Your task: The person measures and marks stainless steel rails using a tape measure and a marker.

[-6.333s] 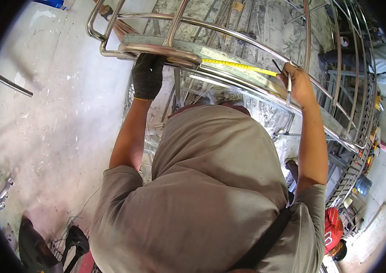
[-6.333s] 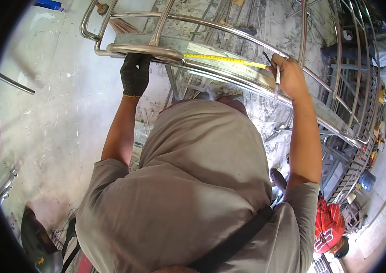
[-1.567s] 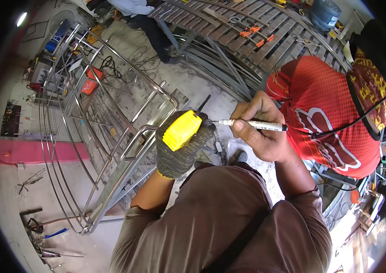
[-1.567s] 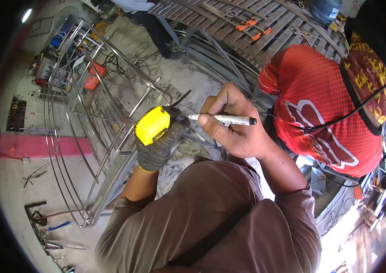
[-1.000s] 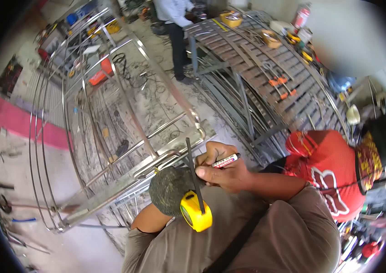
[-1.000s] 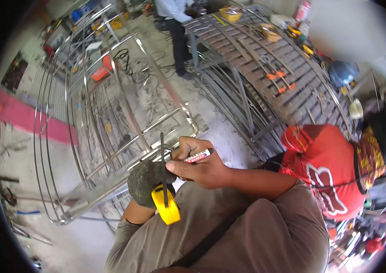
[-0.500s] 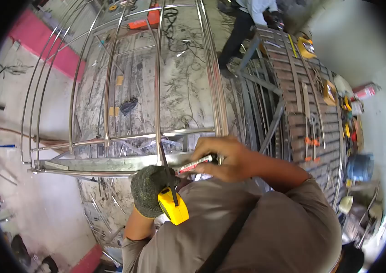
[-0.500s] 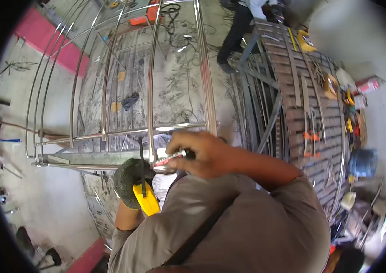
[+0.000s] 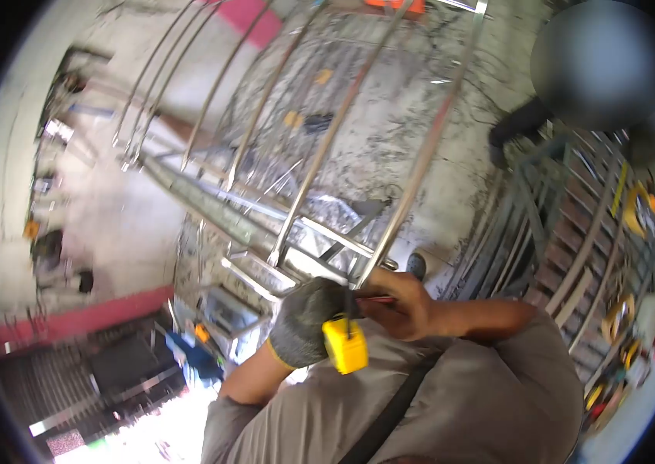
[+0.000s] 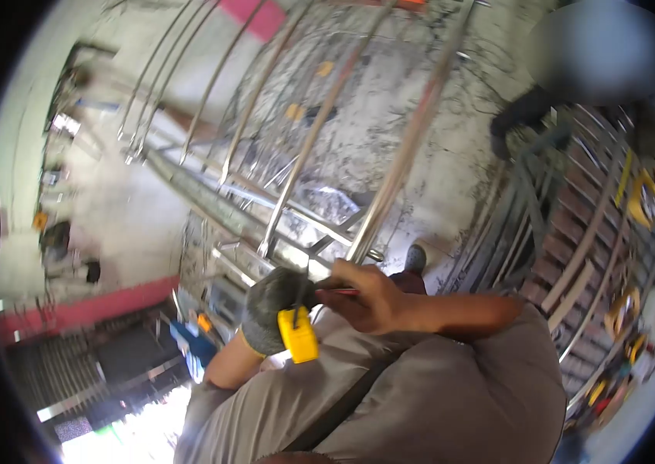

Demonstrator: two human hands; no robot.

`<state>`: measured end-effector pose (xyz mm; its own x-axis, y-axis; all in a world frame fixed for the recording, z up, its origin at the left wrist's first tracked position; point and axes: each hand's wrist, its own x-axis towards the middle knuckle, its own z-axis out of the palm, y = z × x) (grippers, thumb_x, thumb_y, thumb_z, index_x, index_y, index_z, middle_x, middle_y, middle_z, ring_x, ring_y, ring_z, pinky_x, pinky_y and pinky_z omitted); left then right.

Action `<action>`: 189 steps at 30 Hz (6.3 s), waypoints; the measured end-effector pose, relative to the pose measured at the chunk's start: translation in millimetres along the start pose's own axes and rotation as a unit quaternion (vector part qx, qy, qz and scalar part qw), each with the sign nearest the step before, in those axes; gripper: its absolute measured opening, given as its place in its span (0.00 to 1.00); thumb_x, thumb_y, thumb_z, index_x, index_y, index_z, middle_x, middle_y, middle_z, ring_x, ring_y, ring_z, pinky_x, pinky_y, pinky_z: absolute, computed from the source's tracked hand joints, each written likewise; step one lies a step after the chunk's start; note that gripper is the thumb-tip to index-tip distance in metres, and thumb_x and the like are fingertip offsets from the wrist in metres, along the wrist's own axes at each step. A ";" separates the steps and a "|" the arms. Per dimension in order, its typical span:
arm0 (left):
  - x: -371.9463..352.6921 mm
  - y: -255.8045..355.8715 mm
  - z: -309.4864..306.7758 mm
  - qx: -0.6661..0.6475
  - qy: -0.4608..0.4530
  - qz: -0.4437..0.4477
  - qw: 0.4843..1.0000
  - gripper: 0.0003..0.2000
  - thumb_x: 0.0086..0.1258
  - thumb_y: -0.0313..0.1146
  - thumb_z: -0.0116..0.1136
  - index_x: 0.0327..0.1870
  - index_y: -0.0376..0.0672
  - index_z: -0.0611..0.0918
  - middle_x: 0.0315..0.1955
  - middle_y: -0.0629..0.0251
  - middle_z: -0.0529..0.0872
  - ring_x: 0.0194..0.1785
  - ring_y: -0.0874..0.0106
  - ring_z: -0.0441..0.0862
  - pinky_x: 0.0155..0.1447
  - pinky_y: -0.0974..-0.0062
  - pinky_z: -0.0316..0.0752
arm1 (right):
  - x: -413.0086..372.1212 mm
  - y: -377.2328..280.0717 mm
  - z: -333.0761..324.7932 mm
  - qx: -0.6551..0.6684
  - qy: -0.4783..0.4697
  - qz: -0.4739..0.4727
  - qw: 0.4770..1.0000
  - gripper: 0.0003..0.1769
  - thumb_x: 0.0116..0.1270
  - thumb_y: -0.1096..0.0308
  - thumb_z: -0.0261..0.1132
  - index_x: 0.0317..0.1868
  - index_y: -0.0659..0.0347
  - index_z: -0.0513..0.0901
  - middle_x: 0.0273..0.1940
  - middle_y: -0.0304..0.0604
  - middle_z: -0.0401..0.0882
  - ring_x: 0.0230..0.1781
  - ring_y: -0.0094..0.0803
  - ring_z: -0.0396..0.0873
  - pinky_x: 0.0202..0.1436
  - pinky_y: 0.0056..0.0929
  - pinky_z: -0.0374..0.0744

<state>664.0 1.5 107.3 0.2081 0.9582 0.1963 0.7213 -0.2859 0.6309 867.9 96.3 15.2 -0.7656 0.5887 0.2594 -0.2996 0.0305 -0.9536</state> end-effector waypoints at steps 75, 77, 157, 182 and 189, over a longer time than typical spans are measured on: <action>249.1 -49.6 161.5 0.055 0.114 -0.545 0.829 0.11 0.71 0.38 0.67 0.51 0.48 0.89 0.40 0.50 0.95 0.47 0.46 0.94 0.51 0.45 0.86 | 158.3 112.4 -684.6 -0.511 -0.331 0.490 0.624 0.41 0.73 0.44 0.77 0.73 0.69 0.82 0.59 0.64 0.91 0.60 0.55 0.91 0.68 0.51 0.85; 252.6 -52.6 171.9 0.052 0.138 -0.535 0.832 0.11 0.71 0.37 0.67 0.51 0.48 0.88 0.39 0.50 0.95 0.47 0.46 0.94 0.51 0.46 0.86 | 163.2 113.2 -693.8 -0.512 -0.336 0.479 0.629 0.40 0.73 0.45 0.77 0.72 0.69 0.82 0.59 0.64 0.91 0.60 0.54 0.91 0.67 0.50 0.85; -130.3 149.0 202.1 0.337 0.644 -0.573 0.379 0.17 0.78 0.35 0.74 0.62 0.39 0.85 0.44 0.51 0.93 0.47 0.56 0.94 0.51 0.62 0.85 | 178.3 107.7 -145.3 -0.223 -0.397 0.105 0.884 0.16 0.85 0.60 0.73 0.55 0.68 0.87 0.42 0.40 0.90 0.44 0.24 0.87 0.50 0.28 0.85; -295.4 -68.2 -5.0 0.117 0.509 -0.426 0.739 0.30 0.71 0.22 0.70 0.75 0.41 0.76 0.55 0.48 0.92 0.59 0.54 0.92 0.65 0.62 0.85 | 114.9 104.0 -72.0 -0.508 -0.062 -0.089 0.855 0.09 0.75 0.66 0.77 0.46 0.63 0.88 0.35 0.43 0.87 0.30 0.33 0.82 0.38 0.33 0.80; -221.4 -70.1 17.0 0.070 0.291 -0.437 0.848 0.26 0.69 0.35 0.78 0.64 0.45 0.78 0.47 0.46 0.91 0.50 0.40 0.91 0.51 0.47 0.86 | 110.9 83.0 -16.0 -0.483 -0.045 -0.132 0.865 0.11 0.72 0.67 0.79 0.47 0.64 0.88 0.40 0.49 0.88 0.39 0.47 0.87 0.48 0.42 0.85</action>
<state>578.6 -190.5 6.9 -0.7781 0.6251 0.0618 0.5117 0.5738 0.6395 767.2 177.1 -37.7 -0.7970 0.3952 0.4567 0.1116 0.8395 -0.5317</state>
